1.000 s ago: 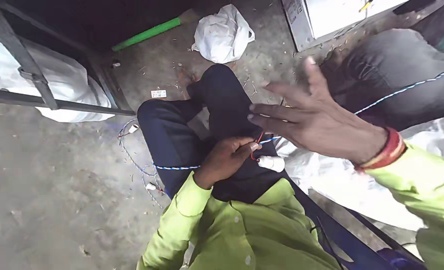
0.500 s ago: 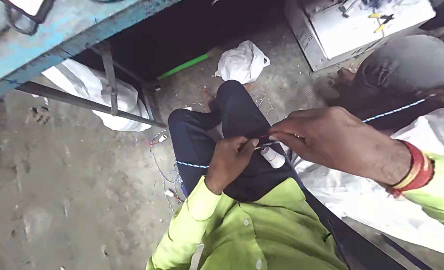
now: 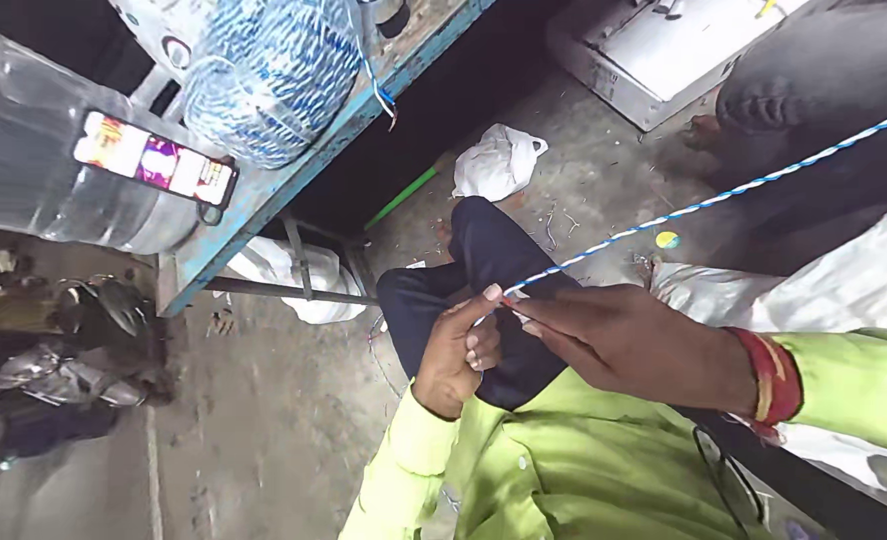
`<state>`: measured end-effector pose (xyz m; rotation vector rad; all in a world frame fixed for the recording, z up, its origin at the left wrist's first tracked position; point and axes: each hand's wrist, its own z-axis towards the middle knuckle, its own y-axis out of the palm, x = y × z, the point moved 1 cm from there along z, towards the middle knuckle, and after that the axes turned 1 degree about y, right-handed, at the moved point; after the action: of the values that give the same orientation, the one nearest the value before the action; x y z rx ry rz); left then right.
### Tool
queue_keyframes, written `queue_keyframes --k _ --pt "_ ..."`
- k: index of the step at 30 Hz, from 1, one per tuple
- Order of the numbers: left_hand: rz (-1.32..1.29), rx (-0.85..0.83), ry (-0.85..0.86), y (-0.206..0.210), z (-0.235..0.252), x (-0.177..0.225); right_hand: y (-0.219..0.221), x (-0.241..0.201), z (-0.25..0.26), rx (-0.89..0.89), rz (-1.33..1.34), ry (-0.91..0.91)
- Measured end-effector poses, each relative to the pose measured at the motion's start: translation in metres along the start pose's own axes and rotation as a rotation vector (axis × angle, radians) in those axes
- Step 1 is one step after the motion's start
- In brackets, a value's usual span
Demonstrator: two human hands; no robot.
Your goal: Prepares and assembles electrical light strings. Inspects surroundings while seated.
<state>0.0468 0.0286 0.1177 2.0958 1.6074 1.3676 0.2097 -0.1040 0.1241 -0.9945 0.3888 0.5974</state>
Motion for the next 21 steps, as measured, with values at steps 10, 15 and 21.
queue_keyframes --k 10,15,21 --pt "-0.019 0.065 0.075 0.005 0.011 0.003 -0.006 0.040 -0.039 -0.108 0.653 0.626" --pt "0.119 0.049 0.124 0.006 0.016 0.005 0.003 0.041 -0.048 -0.180 0.765 0.547" --pt "0.280 0.166 0.122 0.010 0.029 -0.001 -0.004 0.037 -0.041 -0.295 0.742 0.598"
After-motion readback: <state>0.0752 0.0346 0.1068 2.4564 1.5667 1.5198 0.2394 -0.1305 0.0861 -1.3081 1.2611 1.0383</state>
